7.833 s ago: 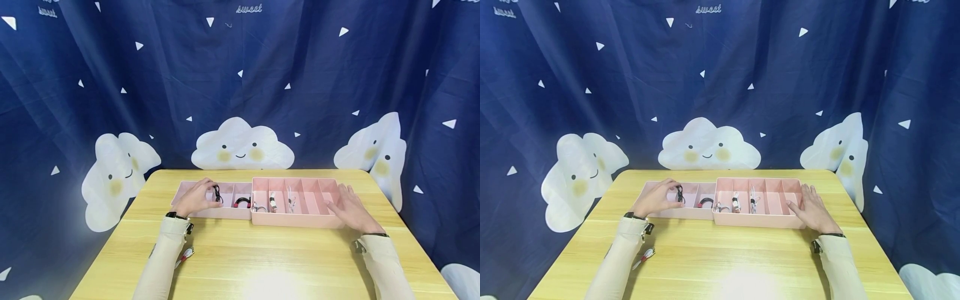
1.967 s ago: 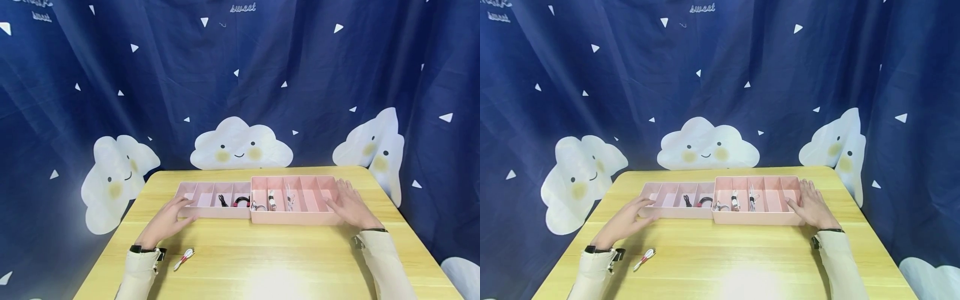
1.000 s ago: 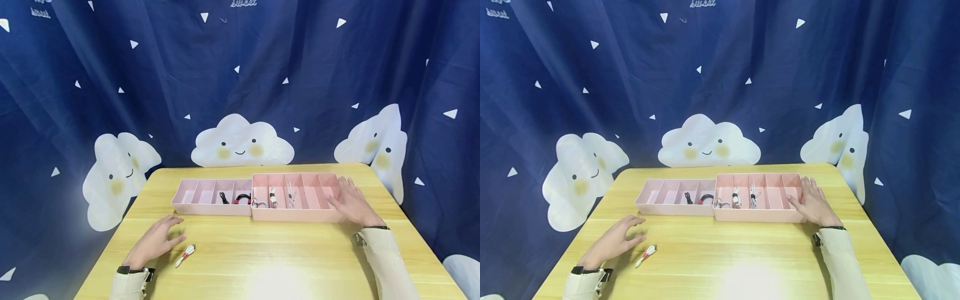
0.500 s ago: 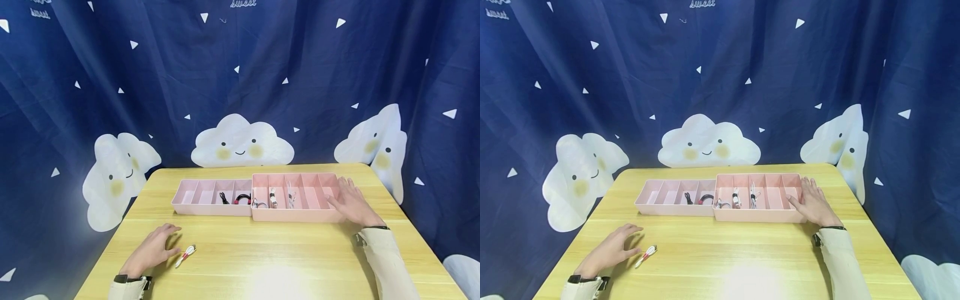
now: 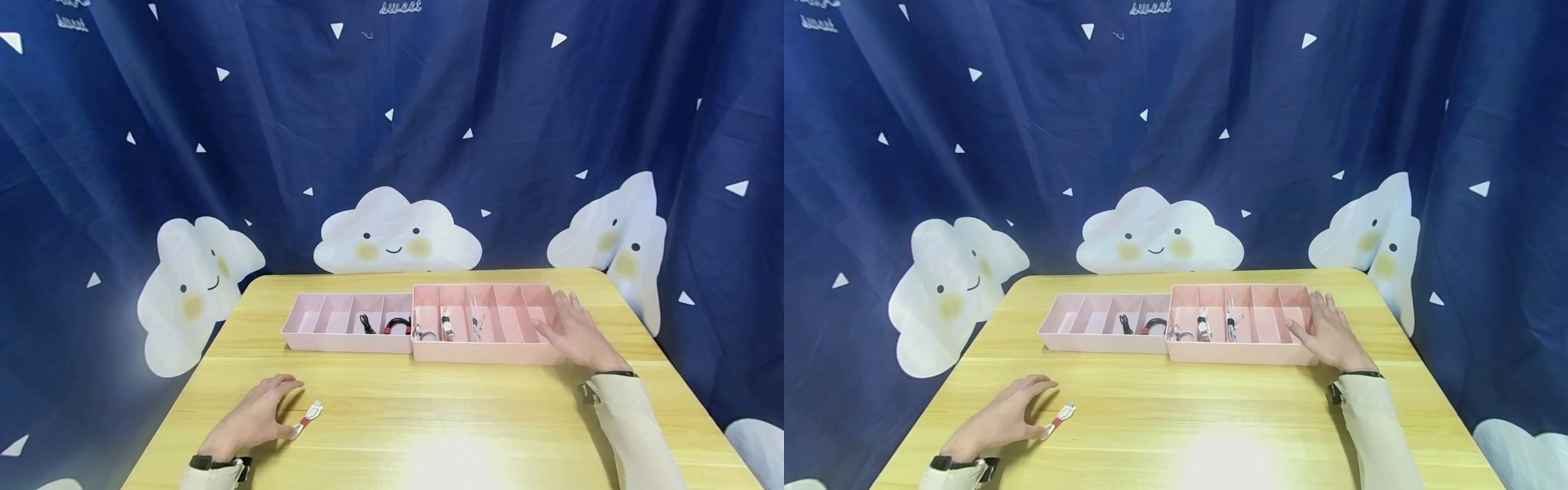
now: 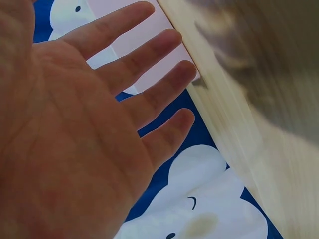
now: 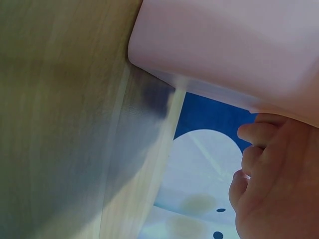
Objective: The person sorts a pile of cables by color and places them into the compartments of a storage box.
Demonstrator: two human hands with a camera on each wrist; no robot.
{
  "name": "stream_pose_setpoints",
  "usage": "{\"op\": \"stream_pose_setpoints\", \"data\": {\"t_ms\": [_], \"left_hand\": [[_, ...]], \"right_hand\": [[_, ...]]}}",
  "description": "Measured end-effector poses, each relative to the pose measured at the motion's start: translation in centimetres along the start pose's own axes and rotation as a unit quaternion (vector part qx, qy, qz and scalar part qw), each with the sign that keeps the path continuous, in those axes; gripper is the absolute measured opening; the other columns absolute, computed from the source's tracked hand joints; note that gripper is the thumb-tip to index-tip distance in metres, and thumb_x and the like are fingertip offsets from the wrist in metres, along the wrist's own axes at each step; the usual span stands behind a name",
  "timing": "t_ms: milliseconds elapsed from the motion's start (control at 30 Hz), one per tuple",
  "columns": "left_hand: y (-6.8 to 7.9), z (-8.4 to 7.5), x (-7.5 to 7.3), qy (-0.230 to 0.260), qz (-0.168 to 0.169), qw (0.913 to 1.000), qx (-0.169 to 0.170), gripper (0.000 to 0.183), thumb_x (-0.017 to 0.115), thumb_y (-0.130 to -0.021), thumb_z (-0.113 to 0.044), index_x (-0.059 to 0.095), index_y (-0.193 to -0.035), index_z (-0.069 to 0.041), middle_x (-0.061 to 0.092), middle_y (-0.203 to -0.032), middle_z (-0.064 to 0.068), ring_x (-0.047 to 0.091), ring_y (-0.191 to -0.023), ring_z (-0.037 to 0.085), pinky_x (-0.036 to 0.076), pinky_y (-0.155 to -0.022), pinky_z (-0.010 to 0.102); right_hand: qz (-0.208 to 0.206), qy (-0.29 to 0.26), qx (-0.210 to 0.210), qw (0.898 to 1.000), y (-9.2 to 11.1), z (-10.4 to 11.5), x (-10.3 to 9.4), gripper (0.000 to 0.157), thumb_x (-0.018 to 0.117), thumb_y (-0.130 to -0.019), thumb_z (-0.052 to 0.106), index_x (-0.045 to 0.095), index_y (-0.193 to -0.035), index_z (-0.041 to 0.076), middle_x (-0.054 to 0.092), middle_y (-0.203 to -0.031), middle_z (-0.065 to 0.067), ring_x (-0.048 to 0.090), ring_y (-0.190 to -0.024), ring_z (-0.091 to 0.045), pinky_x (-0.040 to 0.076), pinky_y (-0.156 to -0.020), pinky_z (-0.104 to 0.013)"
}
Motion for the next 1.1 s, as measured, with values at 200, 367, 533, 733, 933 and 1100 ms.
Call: {"op": "stream_pose_setpoints", "data": {"t_ms": [200, 367, 533, 733, 933, 1100], "left_hand": [[0.1, -1.0, 0.0, 0.022, 0.024, 0.9995, 0.002, 0.087, 0.096, -0.063, -0.028, 0.061, -0.140, -0.007, 0.053, -0.150, 0.022, 0.049, -0.138, 0.049, 0.038, -0.111, 0.070], [0.3, -0.9, 0.0, 0.013, 0.025, 0.9995, 0.009, 0.079, 0.093, -0.067, -0.020, 0.061, -0.139, -0.006, 0.054, -0.148, 0.022, 0.052, -0.135, 0.047, 0.042, -0.109, 0.067], [0.5, -0.5, -0.3, -0.007, 0.005, 1.0000, 0.002, 0.071, 0.083, -0.069, -0.005, 0.063, -0.136, -0.005, 0.056, -0.145, 0.023, 0.052, -0.133, 0.047, 0.042, -0.109, 0.067], [0.4, -0.5, -0.4, -0.025, -0.009, 0.9997, -0.001, 0.068, 0.079, -0.070, -0.001, 0.063, -0.135, -0.004, 0.057, -0.142, 0.021, 0.054, -0.132, 0.045, 0.042, -0.110, 0.066], [0.2, -1.1, -0.1, -0.017, 0.001, 0.9999, -0.001, 0.078, 0.088, -0.062, -0.010, 0.064, -0.135, -0.006, 0.057, -0.144, 0.022, 0.054, -0.133, 0.046, 0.041, -0.110, 0.068], [0.2, -1.5, 0.5, 0.003, 0.021, 0.9998, 0.004, 0.085, 0.094, -0.060, -0.019, 0.062, -0.138, -0.006, 0.053, -0.149, 0.024, 0.049, -0.137, 0.049, 0.037, -0.113, 0.069]], "right_hand": [[-0.003, -0.001, 0.001, 1.000, 0.1, -0.1, 0.1, 0.095, 0.047, -0.105, 0.054, 0.005, -0.161, -0.011, 0.008, -0.165, -0.041, -0.002, -0.154, -0.059, 0.008, -0.120, -0.075], [-0.004, -0.002, 0.000, 1.000, 0.1, -0.2, 0.2, 0.095, 0.047, -0.105, 0.054, 0.006, -0.161, -0.012, 0.009, -0.165, -0.041, -0.002, -0.154, -0.059, 0.009, -0.120, -0.075], [-0.002, -0.002, 0.001, 1.000, 0.1, -0.3, 0.2, 0.096, 0.046, -0.105, 0.055, 0.004, -0.161, -0.011, 0.007, -0.165, -0.041, -0.003, -0.155, -0.059, 0.008, -0.121, -0.075], [0.003, -0.002, 0.003, 1.000, 0.1, -0.4, 0.1, 0.096, 0.046, -0.105, 0.055, 0.004, -0.161, -0.011, 0.005, -0.166, -0.040, -0.005, -0.155, -0.058, 0.007, -0.121, -0.074], [0.000, -0.002, -0.004, 1.000, 0.0, -0.3, 0.1, 0.096, 0.047, -0.105, 0.055, 0.005, -0.161, -0.012, 0.007, -0.165, -0.041, -0.003, -0.154, -0.059, 0.009, -0.121, -0.074], [-0.003, -0.001, -0.003, 1.000, -0.1, -0.5, 0.2, 0.096, 0.046, -0.105, 0.055, 0.006, -0.160, -0.013, 0.008, -0.164, -0.042, -0.003, -0.154, -0.059, 0.009, -0.121, -0.074]]}}
Point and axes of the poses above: each hand's wrist, its own y-axis away from the middle knuckle, its own x-axis out of the palm, z = x × y, the point moved 3 cm from there along -y, towards the middle knuckle
